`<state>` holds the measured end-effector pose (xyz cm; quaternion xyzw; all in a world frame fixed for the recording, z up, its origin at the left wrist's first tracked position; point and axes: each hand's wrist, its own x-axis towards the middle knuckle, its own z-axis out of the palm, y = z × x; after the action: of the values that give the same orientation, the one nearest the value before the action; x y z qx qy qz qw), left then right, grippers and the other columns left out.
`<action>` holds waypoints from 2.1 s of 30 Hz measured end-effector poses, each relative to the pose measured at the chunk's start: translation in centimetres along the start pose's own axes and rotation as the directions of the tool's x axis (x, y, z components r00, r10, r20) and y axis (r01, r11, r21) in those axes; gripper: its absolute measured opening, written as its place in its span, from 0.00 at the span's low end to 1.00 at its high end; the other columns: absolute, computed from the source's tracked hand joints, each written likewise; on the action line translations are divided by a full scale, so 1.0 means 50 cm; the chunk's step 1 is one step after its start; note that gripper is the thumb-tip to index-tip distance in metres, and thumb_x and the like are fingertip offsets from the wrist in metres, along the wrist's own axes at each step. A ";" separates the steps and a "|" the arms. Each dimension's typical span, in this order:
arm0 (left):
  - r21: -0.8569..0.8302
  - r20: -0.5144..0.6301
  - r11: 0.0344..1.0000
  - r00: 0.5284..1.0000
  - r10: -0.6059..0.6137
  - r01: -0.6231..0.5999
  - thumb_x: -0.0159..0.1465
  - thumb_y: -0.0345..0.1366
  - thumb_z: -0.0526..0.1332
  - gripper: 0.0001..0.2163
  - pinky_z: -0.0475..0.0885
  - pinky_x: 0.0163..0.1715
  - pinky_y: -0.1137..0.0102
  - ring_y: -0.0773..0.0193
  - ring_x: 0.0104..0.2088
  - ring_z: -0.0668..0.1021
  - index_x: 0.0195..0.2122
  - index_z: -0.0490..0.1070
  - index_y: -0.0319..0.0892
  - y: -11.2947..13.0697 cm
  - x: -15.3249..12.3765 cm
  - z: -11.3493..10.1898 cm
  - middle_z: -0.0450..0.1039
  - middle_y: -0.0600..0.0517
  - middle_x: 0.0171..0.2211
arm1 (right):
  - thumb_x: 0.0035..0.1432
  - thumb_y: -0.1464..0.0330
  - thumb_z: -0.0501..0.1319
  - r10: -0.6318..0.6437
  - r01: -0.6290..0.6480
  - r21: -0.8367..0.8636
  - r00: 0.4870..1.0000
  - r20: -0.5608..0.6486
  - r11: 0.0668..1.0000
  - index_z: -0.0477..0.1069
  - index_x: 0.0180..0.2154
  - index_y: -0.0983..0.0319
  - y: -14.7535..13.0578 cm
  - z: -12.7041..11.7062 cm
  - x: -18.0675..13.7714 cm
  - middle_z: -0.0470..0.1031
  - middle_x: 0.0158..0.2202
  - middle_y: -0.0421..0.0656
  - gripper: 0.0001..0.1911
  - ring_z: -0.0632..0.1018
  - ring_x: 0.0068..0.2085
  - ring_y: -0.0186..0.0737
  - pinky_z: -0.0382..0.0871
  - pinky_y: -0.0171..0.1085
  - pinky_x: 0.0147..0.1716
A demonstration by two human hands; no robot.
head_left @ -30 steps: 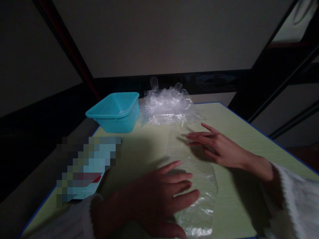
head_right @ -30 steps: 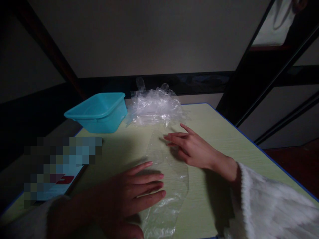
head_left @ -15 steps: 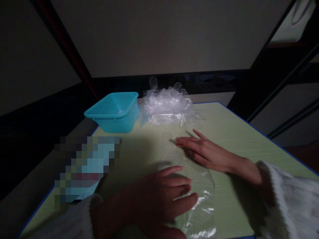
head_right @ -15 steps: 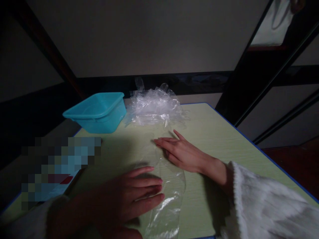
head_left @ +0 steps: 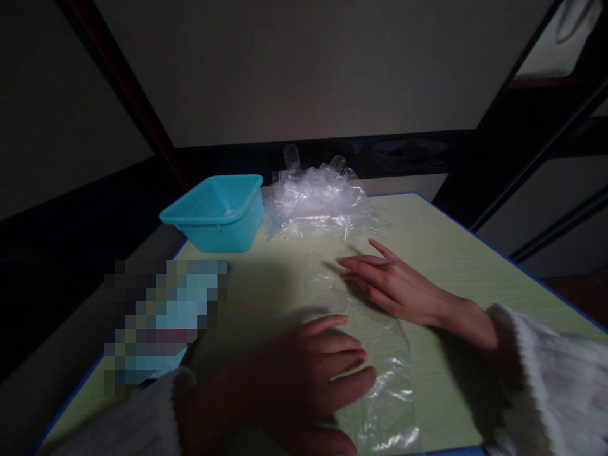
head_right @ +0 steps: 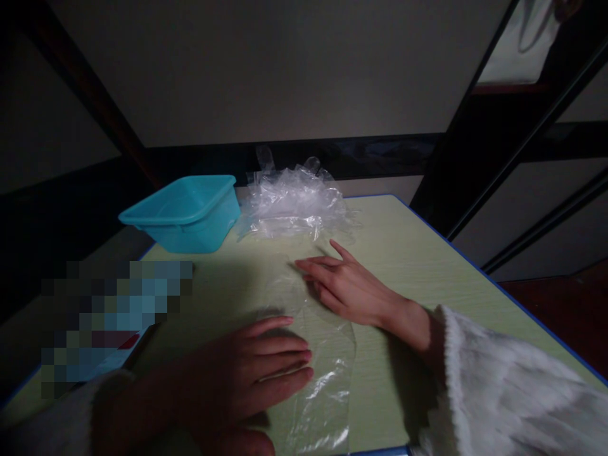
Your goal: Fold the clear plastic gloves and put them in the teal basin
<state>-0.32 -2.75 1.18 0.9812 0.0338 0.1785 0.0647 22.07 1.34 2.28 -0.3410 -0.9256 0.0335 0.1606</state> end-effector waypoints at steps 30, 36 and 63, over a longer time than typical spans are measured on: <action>0.217 -0.035 0.633 0.654 -0.756 0.743 0.62 0.38 0.52 0.24 0.47 0.57 0.43 0.49 0.58 0.62 0.57 0.50 0.32 -0.078 -0.022 -0.019 0.60 0.35 0.57 | 0.55 0.74 0.46 0.127 -0.131 -0.038 0.988 -0.089 0.991 0.56 0.57 0.66 0.014 -0.009 -0.009 0.74 0.47 0.49 0.26 0.69 0.53 0.46 0.44 0.61 0.57; 0.258 -0.078 0.572 0.607 -0.791 0.779 0.64 0.38 0.49 0.23 0.47 0.57 0.44 0.50 0.58 0.63 0.57 0.51 0.30 -0.081 -0.031 -0.018 0.60 0.34 0.57 | 0.55 0.74 0.46 0.148 -0.154 -0.062 0.985 -0.083 0.986 0.56 0.57 0.67 0.023 -0.010 -0.013 0.74 0.48 0.49 0.26 0.69 0.53 0.47 0.45 0.61 0.57; -0.081 -0.263 0.655 0.617 -0.741 0.752 0.62 0.32 0.49 0.14 0.62 0.52 0.54 0.57 0.47 0.73 0.49 0.61 0.37 -0.080 -0.028 -0.022 0.73 0.44 0.44 | 0.61 0.70 0.48 0.032 -0.029 0.036 0.997 -0.073 0.999 0.69 0.38 0.65 0.011 -0.016 -0.005 0.73 0.35 0.48 0.12 0.72 0.39 0.42 0.65 0.46 0.43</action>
<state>-2.18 1.20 1.15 0.8448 0.4500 0.2679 0.1095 22.86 1.55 2.87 -0.3533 -0.9130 0.0394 0.1999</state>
